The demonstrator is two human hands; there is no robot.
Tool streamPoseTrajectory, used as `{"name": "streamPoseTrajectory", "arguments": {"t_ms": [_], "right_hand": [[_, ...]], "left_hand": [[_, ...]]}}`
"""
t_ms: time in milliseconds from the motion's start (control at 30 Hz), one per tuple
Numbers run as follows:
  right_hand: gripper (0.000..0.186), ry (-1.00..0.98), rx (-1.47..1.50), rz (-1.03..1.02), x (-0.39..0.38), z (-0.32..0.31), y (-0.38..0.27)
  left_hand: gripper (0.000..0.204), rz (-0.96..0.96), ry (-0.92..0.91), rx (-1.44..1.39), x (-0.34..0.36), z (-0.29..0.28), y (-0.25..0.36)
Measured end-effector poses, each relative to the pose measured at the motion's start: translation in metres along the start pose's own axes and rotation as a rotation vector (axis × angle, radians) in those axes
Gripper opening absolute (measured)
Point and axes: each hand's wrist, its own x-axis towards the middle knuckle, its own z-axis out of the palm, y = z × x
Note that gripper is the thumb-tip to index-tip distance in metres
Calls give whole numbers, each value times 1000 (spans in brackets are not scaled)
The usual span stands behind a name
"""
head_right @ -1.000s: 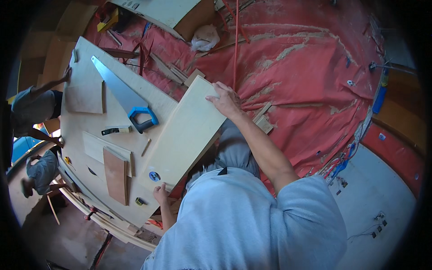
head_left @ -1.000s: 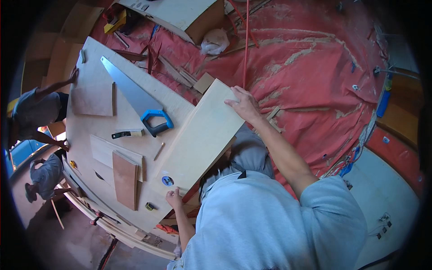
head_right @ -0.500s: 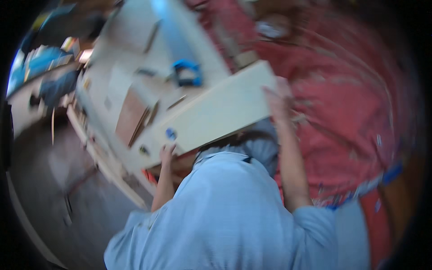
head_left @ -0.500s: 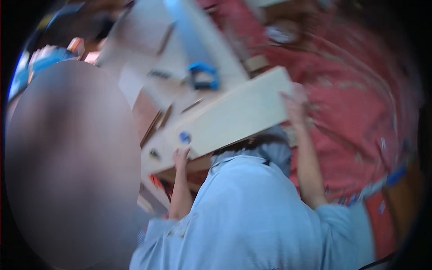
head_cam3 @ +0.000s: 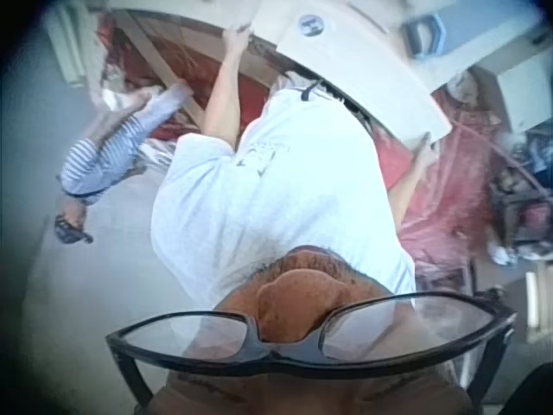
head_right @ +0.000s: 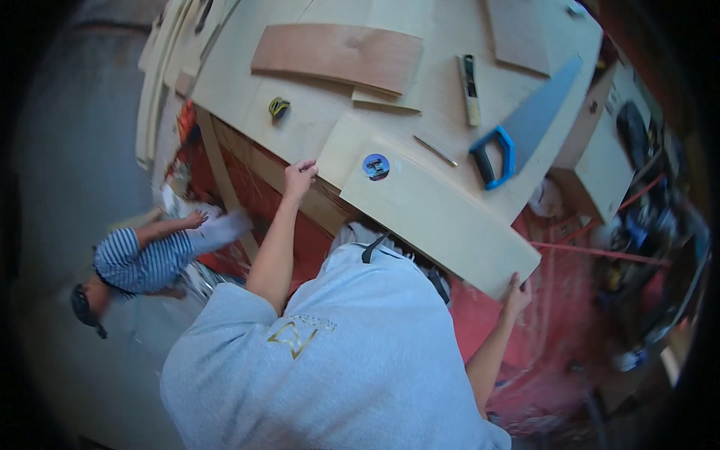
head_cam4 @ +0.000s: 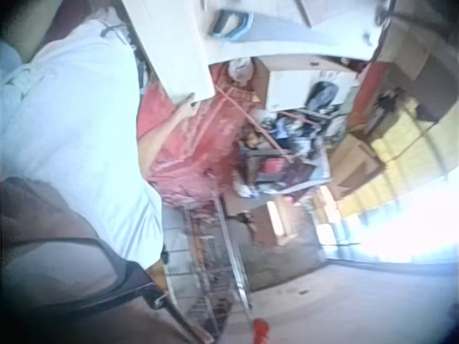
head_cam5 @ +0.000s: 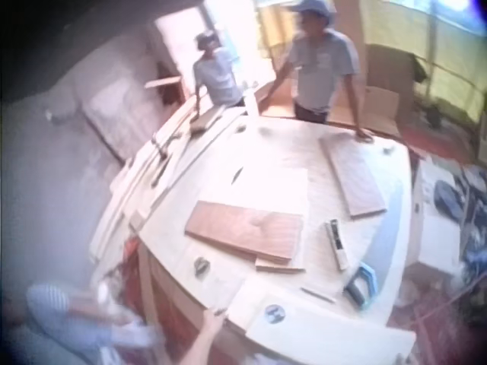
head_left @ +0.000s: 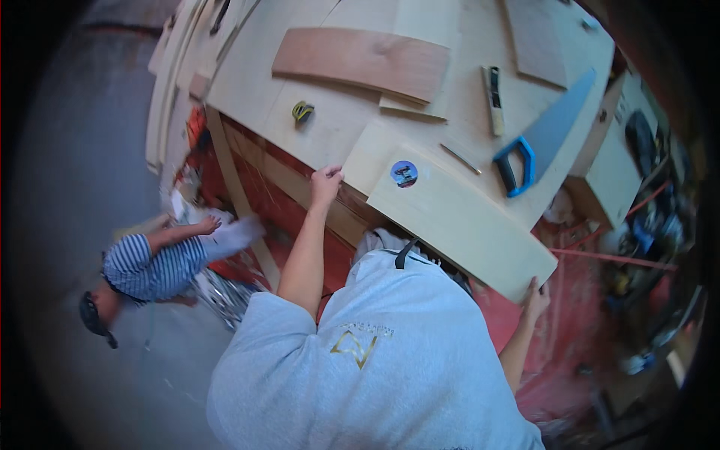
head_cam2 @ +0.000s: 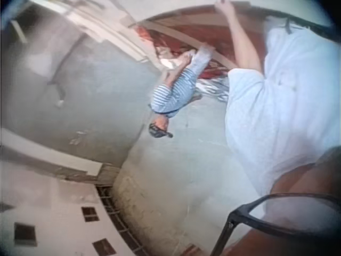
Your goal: The person saws a piece of lumber with a hand saw, then uses a square tool to mark lines and align pieces on a workbench.
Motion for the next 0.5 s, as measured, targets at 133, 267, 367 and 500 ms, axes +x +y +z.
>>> {"name": "streamPoseTrajectory", "arguments": {"t_ms": [133, 267, 367, 500], "right_hand": [[42, -12, -342, 64, -4, -16, -19], [45, 19, -344, 116, -6, -22, -29], [50, 53, -204, 171, 0, -4, -43], [62, 66, -378, 244, -12, 54, -84]], "left_hand": [[35, -189, -98, -478, -24, 2, 20], [40, -51, -78, -491, -42, 2, 17], [47, 137, -52, -292, -48, -11, 43], [57, 294, -56, -20, -45, -28, 64]]}}
